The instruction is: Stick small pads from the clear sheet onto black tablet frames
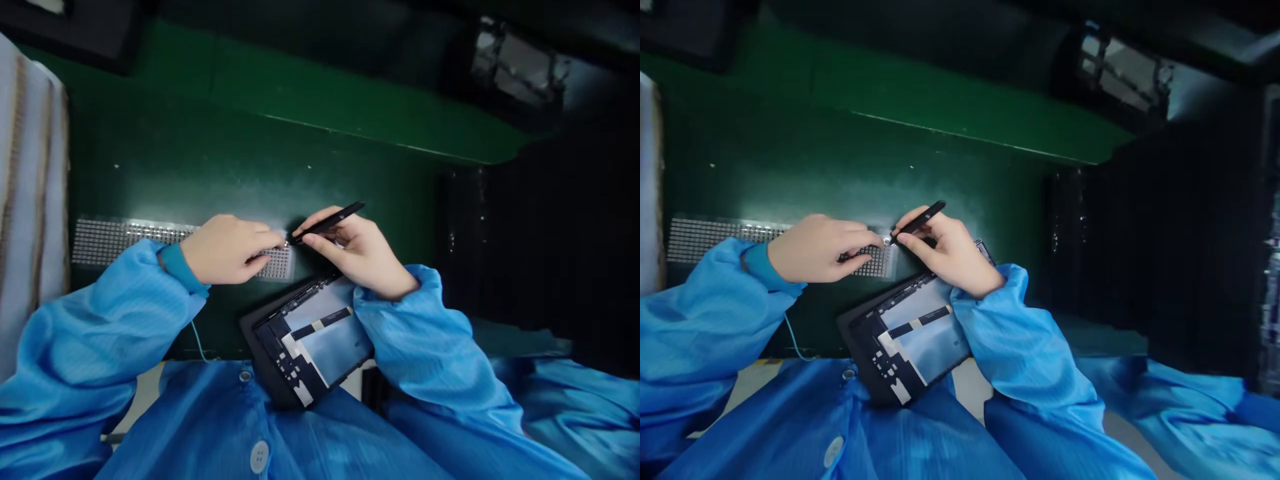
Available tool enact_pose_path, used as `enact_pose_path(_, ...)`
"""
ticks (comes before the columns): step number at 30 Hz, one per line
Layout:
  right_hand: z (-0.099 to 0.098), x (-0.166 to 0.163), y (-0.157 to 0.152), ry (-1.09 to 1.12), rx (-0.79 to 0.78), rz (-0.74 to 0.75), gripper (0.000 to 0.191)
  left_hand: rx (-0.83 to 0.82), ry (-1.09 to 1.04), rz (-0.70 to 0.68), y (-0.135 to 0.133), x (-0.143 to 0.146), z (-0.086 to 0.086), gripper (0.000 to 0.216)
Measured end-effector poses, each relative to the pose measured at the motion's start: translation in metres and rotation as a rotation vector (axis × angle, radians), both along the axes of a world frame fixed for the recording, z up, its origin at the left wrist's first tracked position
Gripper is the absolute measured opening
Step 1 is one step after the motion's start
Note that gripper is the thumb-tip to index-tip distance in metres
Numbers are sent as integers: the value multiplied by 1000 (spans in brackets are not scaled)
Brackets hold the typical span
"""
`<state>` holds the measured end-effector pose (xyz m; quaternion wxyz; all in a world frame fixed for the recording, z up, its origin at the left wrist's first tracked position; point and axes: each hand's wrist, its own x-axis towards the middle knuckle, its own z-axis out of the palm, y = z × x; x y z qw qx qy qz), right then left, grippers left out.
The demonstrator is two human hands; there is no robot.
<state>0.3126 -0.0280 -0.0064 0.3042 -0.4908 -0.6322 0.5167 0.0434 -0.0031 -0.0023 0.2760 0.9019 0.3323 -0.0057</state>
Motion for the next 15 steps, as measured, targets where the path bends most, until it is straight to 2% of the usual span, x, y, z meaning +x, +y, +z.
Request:
enact_pose_path(3,2,1,-1,-1,-13,-8,36,70,56,-31,0,1,2,38)
enact_pose_path(6,2,0,-3,16,-8,-23,37,72,69,-19,1,1,2,43)
enact_pose_path(12,2,-2,1,-86,92,30,34,111,110,-36,-3,5,4,41)
enact_pose_path(15,4,2,5,-41,60,37,35,147,159,-7,-7,9,5,40)
